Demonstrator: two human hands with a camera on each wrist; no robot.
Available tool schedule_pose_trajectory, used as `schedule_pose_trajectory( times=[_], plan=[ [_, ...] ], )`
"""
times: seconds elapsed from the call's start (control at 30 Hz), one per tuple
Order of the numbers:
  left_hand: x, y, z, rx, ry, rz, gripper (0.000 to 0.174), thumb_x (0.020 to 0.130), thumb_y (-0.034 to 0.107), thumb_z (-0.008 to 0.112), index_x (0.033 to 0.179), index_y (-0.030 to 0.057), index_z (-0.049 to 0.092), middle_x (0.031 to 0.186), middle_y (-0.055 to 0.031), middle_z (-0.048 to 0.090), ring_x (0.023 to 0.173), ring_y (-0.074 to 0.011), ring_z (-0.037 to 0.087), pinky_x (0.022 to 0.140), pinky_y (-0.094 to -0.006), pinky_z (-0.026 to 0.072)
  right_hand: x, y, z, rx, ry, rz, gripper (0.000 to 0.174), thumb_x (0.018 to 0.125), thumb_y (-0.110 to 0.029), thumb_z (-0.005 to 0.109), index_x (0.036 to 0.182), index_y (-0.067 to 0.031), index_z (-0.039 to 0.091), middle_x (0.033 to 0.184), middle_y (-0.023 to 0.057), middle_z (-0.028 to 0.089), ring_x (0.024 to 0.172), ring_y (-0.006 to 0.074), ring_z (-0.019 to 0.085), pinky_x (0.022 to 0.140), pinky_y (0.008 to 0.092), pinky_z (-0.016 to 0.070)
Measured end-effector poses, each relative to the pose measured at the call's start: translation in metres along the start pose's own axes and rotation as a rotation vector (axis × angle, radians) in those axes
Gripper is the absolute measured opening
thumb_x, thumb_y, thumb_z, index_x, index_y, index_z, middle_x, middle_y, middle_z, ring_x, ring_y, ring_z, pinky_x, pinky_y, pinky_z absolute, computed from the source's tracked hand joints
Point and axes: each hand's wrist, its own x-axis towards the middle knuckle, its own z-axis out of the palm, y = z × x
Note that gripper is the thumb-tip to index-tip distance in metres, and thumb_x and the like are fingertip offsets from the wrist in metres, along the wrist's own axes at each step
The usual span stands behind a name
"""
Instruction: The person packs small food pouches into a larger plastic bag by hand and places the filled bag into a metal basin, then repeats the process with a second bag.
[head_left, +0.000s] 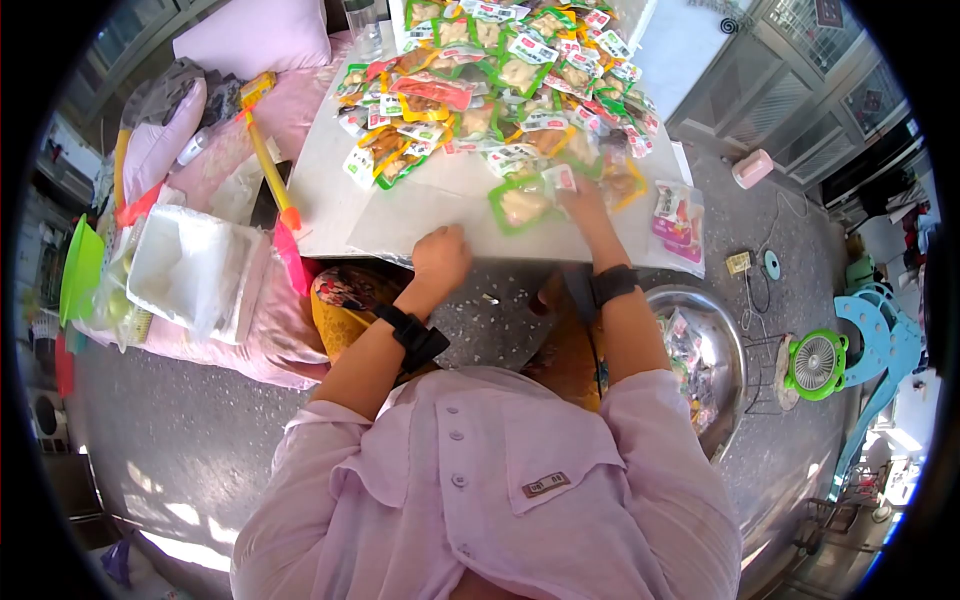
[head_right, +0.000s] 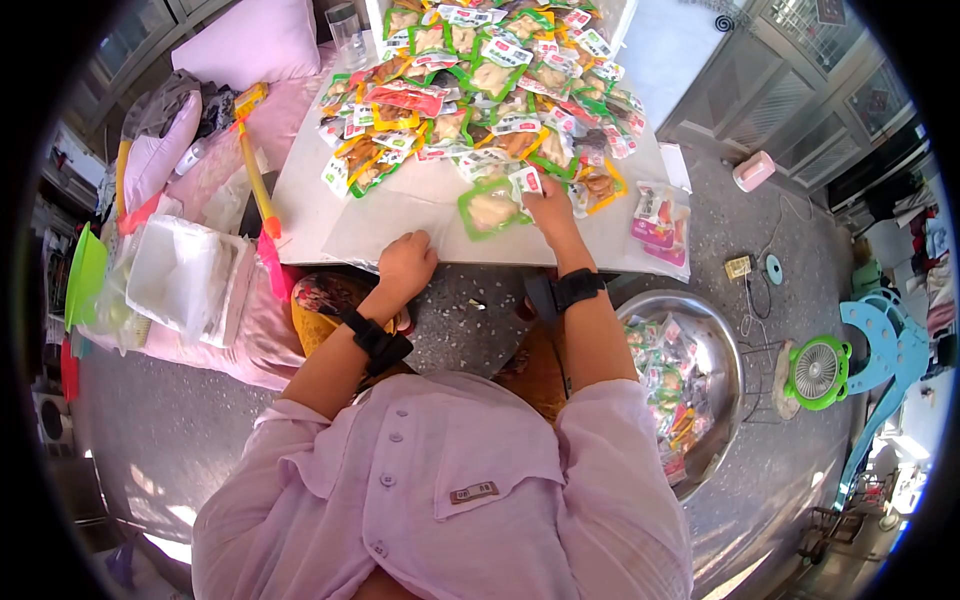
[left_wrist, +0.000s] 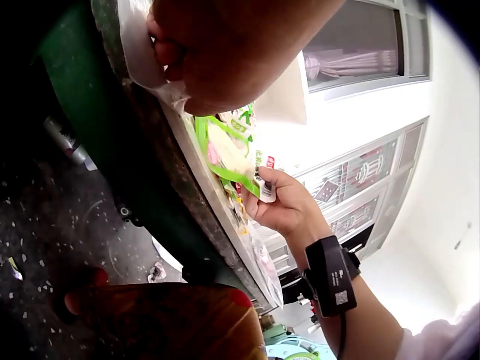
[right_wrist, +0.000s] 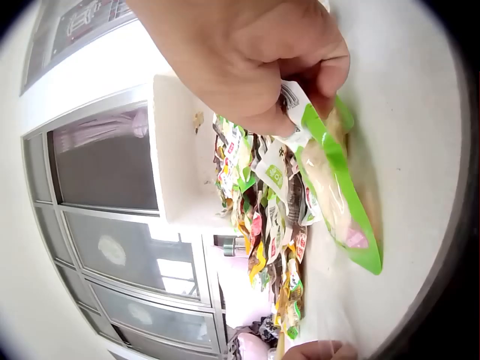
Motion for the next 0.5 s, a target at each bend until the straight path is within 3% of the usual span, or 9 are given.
schedule_pose_trajectory(
  times=[0.17, 0.27, 0.5],
  plan=[
    [0.001, -0.001, 0.0, -0.01, -0.032, -0.009, 0.015, 0.07, 0.019, 0.048, 0.073, 0.0036, 0.047, 0.073, -0.0153, 0.054, 0.07, -0.0326, 0.052, 0.062, -0.0418, 0.0416, -0.046, 0.003, 0.006, 0.645, -0.051, 0.221, 0.017, 0.074, -0.006, 0.051, 0.09, -0.0027, 0.051, 0.081, 0.0045, 0.056, 0.072, 0.0152, 0.055, 0.057, 0.0302, 0.047],
    [0.002, 0.001, -0.002, -0.006, -0.068, -0.045, 0.017, 0.071, 0.02, 0.048, 0.074, 0.0035, 0.048, 0.073, -0.0156, 0.055, 0.07, -0.0328, 0.053, 0.062, -0.0419, 0.0415, -0.064, 0.002, 0.008, 0.832, -0.098, 0.296, 0.017, 0.074, -0.006, 0.051, 0.091, -0.0039, 0.05, 0.081, 0.0044, 0.055, 0.072, 0.0162, 0.055, 0.057, 0.0339, 0.0484],
    [0.005, 0.005, -0.004, -0.036, -0.099, -0.09, 0.018, 0.072, 0.02, 0.046, 0.077, 0.0036, 0.049, 0.073, -0.0163, 0.055, 0.07, -0.0333, 0.053, 0.062, -0.0416, 0.0416, -0.071, -0.005, 0.017, 0.763, -0.132, 0.39, 0.016, 0.074, -0.006, 0.051, 0.089, -0.0057, 0.05, 0.082, 0.005, 0.056, 0.071, 0.0169, 0.056, 0.057, 0.0358, 0.048]
  ],
)
